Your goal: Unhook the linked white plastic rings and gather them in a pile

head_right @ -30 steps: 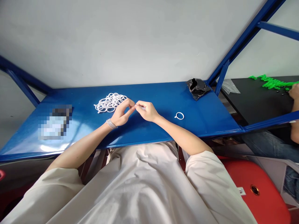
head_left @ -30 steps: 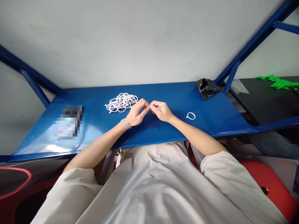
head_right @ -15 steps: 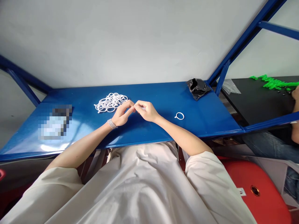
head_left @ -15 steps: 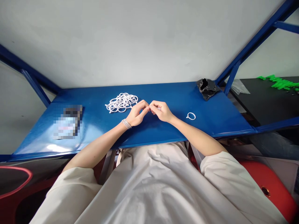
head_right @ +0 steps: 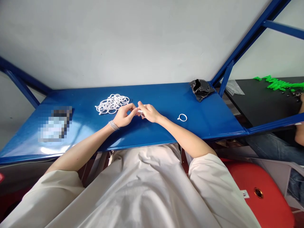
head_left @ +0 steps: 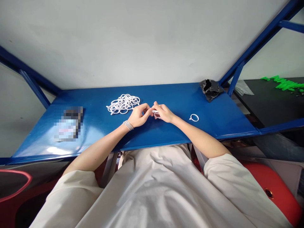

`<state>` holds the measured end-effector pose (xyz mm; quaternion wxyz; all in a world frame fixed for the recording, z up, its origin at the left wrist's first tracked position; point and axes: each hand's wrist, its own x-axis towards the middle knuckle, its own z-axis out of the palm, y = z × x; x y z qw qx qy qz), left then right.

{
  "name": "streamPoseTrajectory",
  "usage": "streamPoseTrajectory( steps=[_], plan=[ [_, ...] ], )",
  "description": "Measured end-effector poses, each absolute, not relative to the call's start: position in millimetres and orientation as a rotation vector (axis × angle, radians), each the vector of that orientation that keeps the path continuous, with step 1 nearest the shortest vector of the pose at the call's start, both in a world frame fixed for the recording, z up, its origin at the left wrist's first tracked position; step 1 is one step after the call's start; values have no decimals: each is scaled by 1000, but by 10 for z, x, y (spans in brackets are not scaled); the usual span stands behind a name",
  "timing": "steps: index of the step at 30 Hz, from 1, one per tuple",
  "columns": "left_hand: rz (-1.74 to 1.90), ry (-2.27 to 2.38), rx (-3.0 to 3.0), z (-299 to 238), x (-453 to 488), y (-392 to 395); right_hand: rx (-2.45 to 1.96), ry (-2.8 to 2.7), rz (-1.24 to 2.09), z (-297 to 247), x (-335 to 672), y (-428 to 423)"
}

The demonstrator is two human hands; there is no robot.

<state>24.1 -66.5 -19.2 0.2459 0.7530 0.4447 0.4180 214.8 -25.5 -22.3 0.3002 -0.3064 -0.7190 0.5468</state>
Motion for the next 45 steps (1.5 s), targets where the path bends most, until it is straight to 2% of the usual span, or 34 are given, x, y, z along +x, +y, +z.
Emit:
streamPoseTrajectory(
  steps=[5, 13, 18, 28, 36, 45],
  plan=[
    [1203, 1291, 2080, -203, 196, -616, -780, -1777, 1703, -192, 2121, -246],
    [1196, 1323, 1981, -164, 229, -625, -913, -1648, 1849, -144, 2095, -282],
    [1159, 1284, 1948, -156, 238, -659, -929, -1469, 1799, -86, 2116, -238],
    [863, 1076, 2078, -262, 409, -795, -749, -1151, 1778, -34, 2087, -266],
    [1019, 1227, 1961, -385, 480, -798, -788, -1146, 1677, -131, 1982, -349],
    [1089, 1177, 2174, -352, 471, -819, -784, -1355, 1495, -186, 1973, -378]
  ],
)
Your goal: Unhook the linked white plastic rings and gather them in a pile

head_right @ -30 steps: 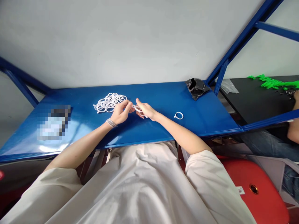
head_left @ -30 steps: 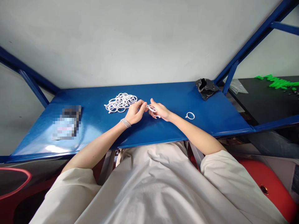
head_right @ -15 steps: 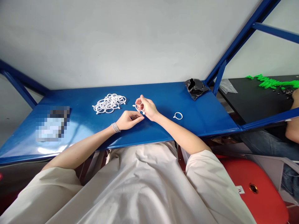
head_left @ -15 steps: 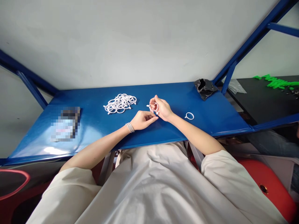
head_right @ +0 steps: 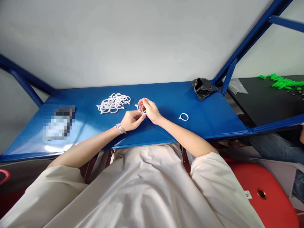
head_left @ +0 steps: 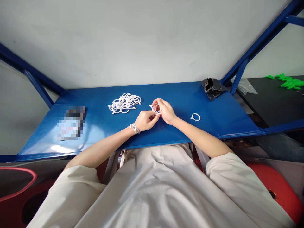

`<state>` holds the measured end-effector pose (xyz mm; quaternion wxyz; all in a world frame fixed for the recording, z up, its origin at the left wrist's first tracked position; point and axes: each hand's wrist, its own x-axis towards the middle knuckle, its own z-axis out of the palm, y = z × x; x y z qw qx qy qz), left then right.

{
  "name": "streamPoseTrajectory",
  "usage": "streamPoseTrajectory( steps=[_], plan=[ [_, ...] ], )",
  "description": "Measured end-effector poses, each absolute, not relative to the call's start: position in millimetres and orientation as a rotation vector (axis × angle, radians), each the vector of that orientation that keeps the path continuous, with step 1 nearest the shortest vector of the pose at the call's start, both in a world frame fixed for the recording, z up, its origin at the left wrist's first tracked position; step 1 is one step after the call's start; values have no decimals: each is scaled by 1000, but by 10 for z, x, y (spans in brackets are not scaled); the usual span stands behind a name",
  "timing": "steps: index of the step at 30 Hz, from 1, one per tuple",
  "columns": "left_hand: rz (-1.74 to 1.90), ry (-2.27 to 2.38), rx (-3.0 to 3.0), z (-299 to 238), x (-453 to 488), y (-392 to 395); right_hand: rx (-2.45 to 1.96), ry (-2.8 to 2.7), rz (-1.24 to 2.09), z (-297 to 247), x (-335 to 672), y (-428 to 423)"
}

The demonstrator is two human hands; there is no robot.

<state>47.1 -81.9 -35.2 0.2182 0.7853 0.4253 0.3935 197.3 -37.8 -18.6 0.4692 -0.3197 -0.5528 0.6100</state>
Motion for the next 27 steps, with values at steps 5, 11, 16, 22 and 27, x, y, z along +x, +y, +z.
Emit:
streamPoseTrajectory(
  steps=[5, 11, 16, 22, 27],
  plan=[
    [1036, 1095, 2355, -314, 394, -769, -844, -1692, 1318, -197, 2074, -265],
    [840, 970, 2419, -307, 376, -774, -944, -1857, 1280, -148, 2132, -281],
    [756, 982, 2331, -326, 388, -809, -971, -1782, 1201, -227, 2069, -331],
    [753, 950, 2332, -354, 371, -792, -979, -1694, 1223, -361, 2003, -294],
    [850, 1042, 2261, -336, 342, -737, -965, -1727, 1228, -267, 2052, -235]
  ],
)
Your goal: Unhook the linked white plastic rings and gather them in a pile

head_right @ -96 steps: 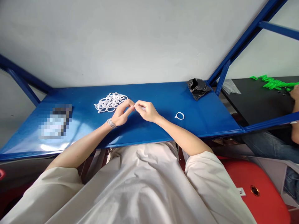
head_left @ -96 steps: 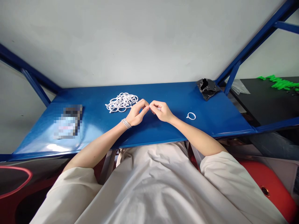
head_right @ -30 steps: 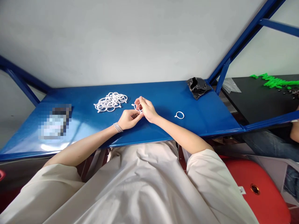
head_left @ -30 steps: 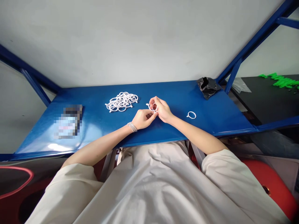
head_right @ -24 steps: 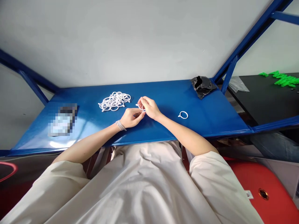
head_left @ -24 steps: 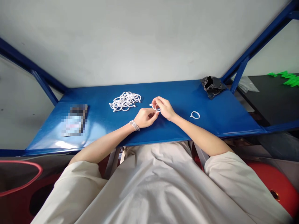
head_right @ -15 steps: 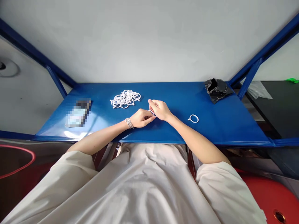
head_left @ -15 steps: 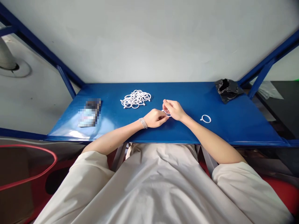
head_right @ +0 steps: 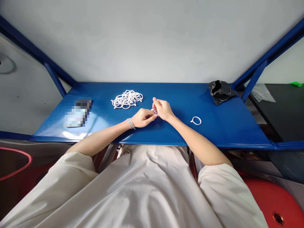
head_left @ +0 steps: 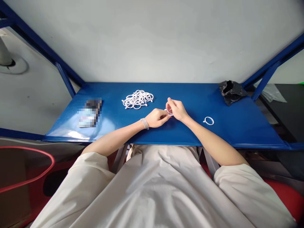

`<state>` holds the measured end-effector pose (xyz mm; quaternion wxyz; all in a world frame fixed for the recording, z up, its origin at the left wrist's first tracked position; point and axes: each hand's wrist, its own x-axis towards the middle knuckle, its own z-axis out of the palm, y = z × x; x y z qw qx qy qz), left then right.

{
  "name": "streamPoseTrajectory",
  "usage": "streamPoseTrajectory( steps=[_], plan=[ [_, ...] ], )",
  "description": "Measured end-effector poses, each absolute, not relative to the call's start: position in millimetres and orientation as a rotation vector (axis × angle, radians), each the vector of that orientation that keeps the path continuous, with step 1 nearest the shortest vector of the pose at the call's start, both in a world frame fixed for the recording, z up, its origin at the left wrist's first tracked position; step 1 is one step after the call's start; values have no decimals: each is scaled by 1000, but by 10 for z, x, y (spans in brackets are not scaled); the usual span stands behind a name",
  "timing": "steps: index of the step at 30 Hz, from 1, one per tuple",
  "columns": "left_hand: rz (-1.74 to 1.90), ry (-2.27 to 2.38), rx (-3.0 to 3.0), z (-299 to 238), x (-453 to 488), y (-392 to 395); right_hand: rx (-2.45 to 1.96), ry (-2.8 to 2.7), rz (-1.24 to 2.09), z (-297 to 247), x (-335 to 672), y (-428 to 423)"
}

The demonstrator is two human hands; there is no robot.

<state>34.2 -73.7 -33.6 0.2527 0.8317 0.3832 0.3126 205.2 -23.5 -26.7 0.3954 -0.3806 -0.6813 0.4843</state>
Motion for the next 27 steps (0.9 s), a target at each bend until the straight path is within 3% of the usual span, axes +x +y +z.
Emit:
streamPoseTrajectory(
  steps=[10, 27],
  plan=[
    [1037, 1173, 2132, -299, 295, -667, -1143, -1967, 842, -8, 2432, 10],
    [1427, 1201, 1893, -311, 283, -622, -1029, -1867, 1370, -248, 2320, 47]
  ],
)
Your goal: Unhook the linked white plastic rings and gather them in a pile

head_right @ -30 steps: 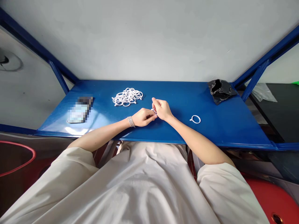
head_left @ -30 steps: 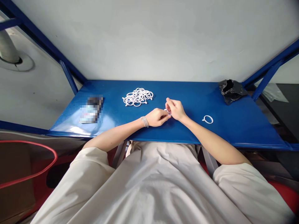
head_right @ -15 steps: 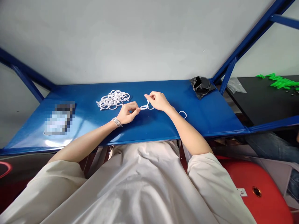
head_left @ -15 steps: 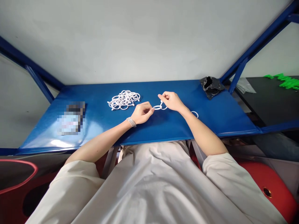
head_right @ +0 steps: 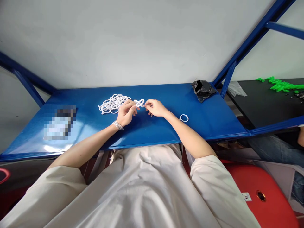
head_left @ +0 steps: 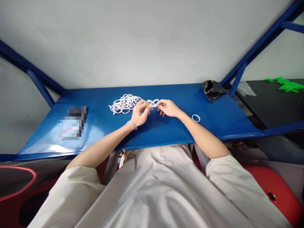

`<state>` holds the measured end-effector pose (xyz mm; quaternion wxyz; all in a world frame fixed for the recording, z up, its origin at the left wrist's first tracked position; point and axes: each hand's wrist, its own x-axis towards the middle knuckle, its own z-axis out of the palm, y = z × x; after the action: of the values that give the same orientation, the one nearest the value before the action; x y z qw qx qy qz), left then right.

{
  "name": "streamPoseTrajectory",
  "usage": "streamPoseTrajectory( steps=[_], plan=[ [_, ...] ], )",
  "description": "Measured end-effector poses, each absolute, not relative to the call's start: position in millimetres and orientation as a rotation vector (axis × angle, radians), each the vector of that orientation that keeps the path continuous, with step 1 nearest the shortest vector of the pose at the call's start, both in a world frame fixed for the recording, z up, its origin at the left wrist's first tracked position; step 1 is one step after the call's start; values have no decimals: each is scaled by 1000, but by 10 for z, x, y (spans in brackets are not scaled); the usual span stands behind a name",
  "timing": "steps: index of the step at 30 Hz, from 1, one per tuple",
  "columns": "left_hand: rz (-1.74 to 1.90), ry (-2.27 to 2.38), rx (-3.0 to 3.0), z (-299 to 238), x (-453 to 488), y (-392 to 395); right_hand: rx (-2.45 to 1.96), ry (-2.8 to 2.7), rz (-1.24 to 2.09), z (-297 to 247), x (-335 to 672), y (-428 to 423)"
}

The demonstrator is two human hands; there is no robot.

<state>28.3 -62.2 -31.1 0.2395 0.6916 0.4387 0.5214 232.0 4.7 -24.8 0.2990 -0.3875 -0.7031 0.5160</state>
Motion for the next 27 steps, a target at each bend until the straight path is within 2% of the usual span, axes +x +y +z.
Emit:
streamPoseTrajectory(
  steps=[10, 19, 24, 27],
  plan=[
    [1438, 1226, 2066, -333, 269, -605, -722, -2038, 1352, -261, 2348, 0],
    [1475, 1231, 2070, -354, 258, -581, -830, -2147, 1160, -229, 2306, -60],
    [1472, 1251, 2077, -357, 253, -583, -935, -2109, 1276, -182, 2314, -89],
    [1488, 1240, 2086, -363, 255, -579, -1027, -2078, 1127, -171, 2316, -82]
  ],
)
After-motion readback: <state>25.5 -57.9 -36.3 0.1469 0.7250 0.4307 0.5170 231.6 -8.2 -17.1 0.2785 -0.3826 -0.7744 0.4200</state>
